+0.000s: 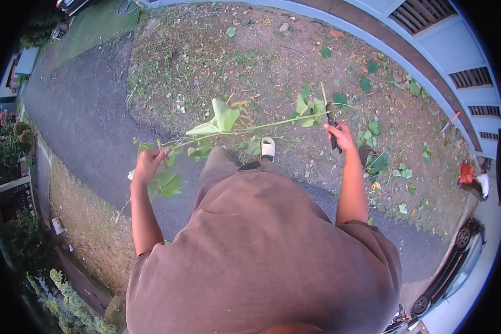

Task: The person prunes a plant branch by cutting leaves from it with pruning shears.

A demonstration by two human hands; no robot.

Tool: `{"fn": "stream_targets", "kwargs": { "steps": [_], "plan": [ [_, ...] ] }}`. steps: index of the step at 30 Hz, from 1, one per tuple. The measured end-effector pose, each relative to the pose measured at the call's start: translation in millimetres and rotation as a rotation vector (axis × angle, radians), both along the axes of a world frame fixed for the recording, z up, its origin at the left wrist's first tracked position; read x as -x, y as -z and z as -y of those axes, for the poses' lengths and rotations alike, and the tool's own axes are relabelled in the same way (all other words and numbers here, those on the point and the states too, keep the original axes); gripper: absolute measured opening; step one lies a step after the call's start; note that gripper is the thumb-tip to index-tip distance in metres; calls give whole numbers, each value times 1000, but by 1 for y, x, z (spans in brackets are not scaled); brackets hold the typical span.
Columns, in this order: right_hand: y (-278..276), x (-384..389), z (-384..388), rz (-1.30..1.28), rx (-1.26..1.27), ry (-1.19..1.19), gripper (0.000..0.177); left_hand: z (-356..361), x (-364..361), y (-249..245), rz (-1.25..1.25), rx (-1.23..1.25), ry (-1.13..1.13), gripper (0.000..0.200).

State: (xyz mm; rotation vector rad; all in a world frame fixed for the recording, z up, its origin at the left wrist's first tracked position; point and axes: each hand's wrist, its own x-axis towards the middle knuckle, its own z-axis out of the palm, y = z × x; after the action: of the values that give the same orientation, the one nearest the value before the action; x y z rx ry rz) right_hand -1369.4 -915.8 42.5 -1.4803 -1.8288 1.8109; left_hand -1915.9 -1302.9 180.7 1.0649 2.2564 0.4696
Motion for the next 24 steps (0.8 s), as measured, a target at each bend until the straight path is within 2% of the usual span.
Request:
{"fn": "stream_targets", "kwargs": {
  "steps": [3,6,8,9,11,12,14,18,22,23,24],
  "plan": [
    [8,22,43,-452,157,818,22,-4,9,5,47,-45,6,42],
    [0,44,97,-508,233,959,20,8,27,22,97,-105,3,43],
    [7,56,134,-299,289,610,23,19,32,21,145,-189,-10,46],
    [2,66,144,-300,266,618,23,25,36,24,140,-175,45,47],
    [-5,85,172,-57,256,268,31,41,37,30,148,-165,111,47],
    [-11,89,178,-52,246,281,31,49,39,32,144,-144,132,45],
    [-27,100,183,-239,163,323,35,64,46,32,127,-88,176,42],
    [-76,103,186,-243,180,375,32,82,48,27,159,-97,109,40],
    [-55,100,201,-98,231,356,31,87,54,42,130,-229,76,40],
    [-18,92,203,-203,355,406,33,86,55,42,130,-266,39,40],
    [-6,94,211,-203,349,399,33,85,56,41,131,-301,0,40]
  ]
}}
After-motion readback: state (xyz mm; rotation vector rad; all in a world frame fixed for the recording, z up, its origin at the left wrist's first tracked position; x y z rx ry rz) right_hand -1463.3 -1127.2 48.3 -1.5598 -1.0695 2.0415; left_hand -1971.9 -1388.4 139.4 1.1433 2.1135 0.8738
